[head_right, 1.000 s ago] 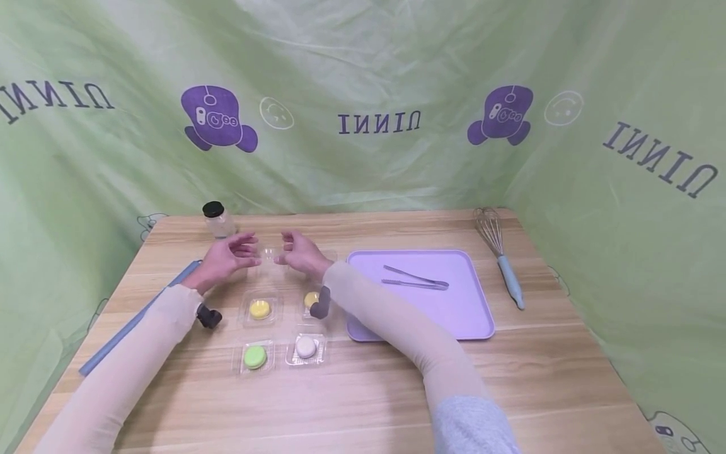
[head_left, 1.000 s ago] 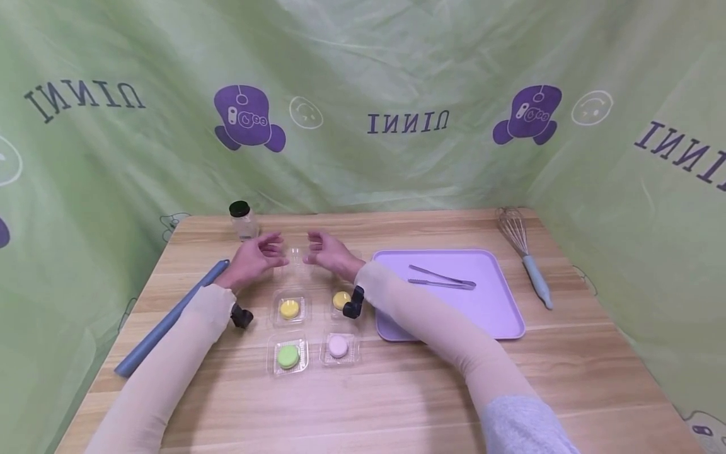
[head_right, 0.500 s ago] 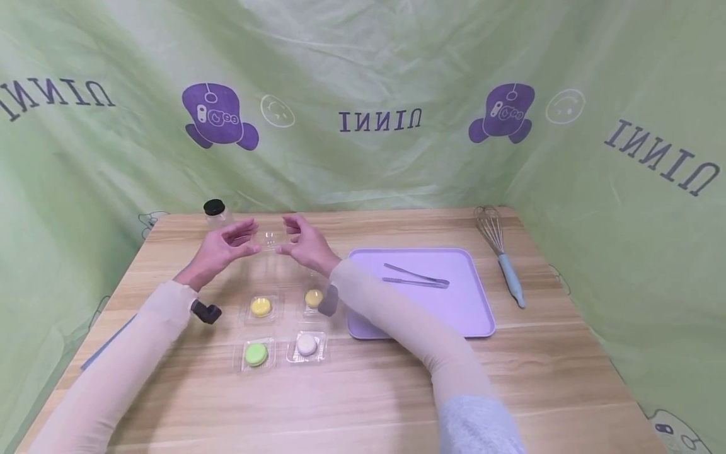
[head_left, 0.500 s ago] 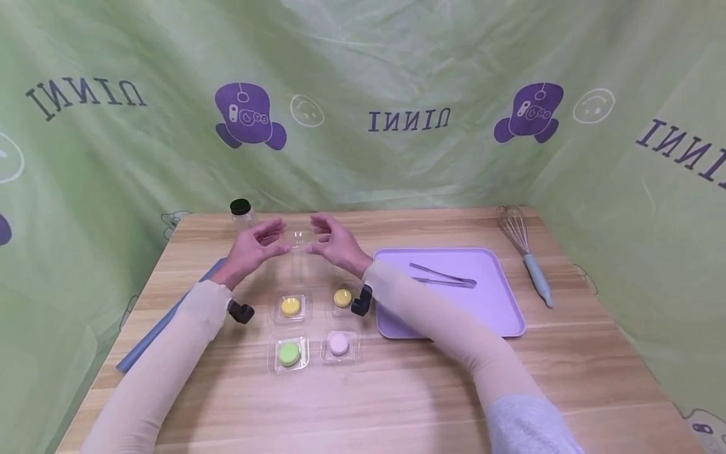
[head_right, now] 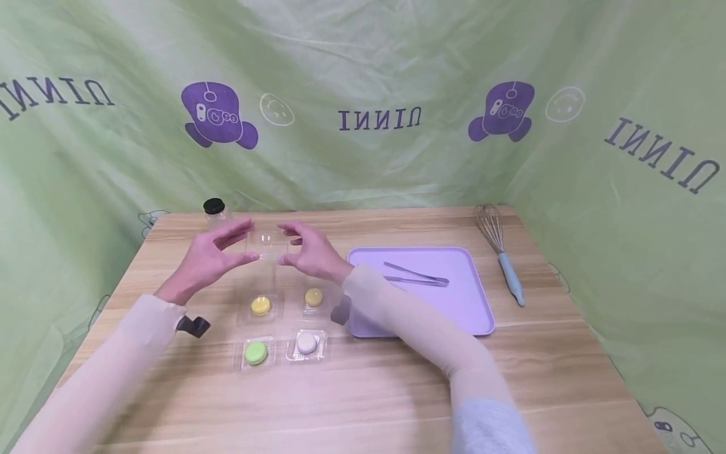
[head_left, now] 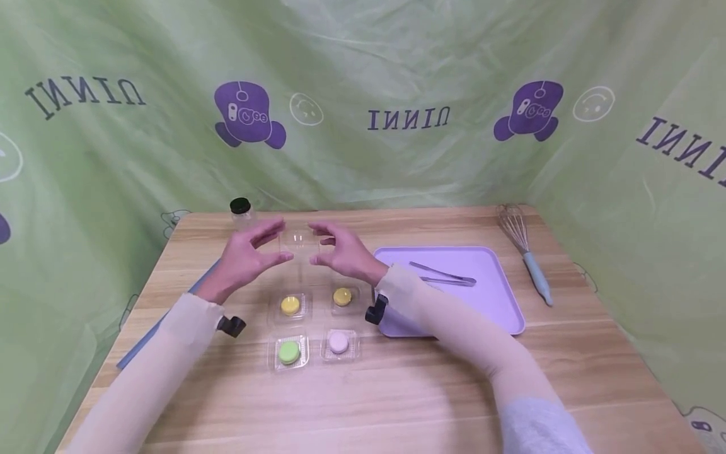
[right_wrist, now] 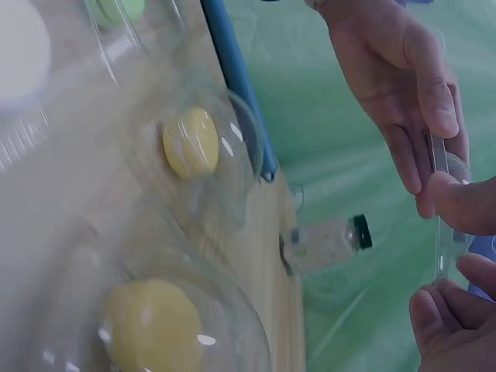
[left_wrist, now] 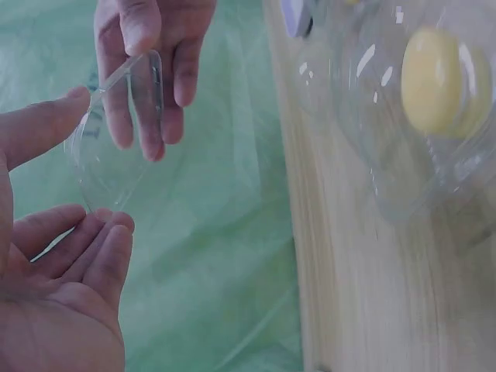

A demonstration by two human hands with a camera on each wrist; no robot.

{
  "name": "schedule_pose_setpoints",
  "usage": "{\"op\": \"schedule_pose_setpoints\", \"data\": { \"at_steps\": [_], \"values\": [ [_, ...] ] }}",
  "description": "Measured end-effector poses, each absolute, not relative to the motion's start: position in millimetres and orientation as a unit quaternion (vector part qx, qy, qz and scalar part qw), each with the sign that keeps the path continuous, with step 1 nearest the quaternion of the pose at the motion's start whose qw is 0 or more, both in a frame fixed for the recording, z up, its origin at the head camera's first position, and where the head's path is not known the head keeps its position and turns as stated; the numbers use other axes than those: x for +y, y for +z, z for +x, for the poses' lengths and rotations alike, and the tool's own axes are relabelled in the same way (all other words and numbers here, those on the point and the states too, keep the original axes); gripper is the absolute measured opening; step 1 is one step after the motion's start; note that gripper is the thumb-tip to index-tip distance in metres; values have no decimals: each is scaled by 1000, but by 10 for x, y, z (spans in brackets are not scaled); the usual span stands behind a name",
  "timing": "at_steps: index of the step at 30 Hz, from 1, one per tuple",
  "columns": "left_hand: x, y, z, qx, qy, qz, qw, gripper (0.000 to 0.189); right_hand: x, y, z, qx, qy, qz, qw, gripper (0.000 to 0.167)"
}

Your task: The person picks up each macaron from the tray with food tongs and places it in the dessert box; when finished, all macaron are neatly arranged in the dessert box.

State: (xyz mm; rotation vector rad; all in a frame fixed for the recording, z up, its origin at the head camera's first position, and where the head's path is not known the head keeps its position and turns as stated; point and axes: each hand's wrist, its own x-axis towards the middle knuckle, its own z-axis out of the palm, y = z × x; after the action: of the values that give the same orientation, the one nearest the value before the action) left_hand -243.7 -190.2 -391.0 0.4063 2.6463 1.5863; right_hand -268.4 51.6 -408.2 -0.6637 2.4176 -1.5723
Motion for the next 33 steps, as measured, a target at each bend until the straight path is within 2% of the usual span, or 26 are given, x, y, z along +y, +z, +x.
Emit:
{"op": "schedule_pose_setpoints", "data": {
  "at_steps": [9, 16, 20, 24, 33],
  "values": [
    [-1978, -3949, -1777, 906, 398, 145, -7, 89, 538, -4098, -2185, 832, -468, -288, 75, 77],
    [-2000, -4127, -1428, 911, 322, 226, -125, 84, 532, -4169, -1870, 859, -388, -326, 74, 82],
    [-2006, -4215, -1325, 902, 319, 242, -158, 85, 528, -4221, -1765, 865, -366, -335, 75, 84],
    [-2014, -4309, -1224, 901, 329, 238, -154, 85, 527, -4301, -1680, 868, -345, -347, 84, 84],
    [-2019, -4517, -1138, 902, 351, 230, -104, 86, 537, -4465, -1548, 884, -282, -367, 70, 86]
  ]
}}
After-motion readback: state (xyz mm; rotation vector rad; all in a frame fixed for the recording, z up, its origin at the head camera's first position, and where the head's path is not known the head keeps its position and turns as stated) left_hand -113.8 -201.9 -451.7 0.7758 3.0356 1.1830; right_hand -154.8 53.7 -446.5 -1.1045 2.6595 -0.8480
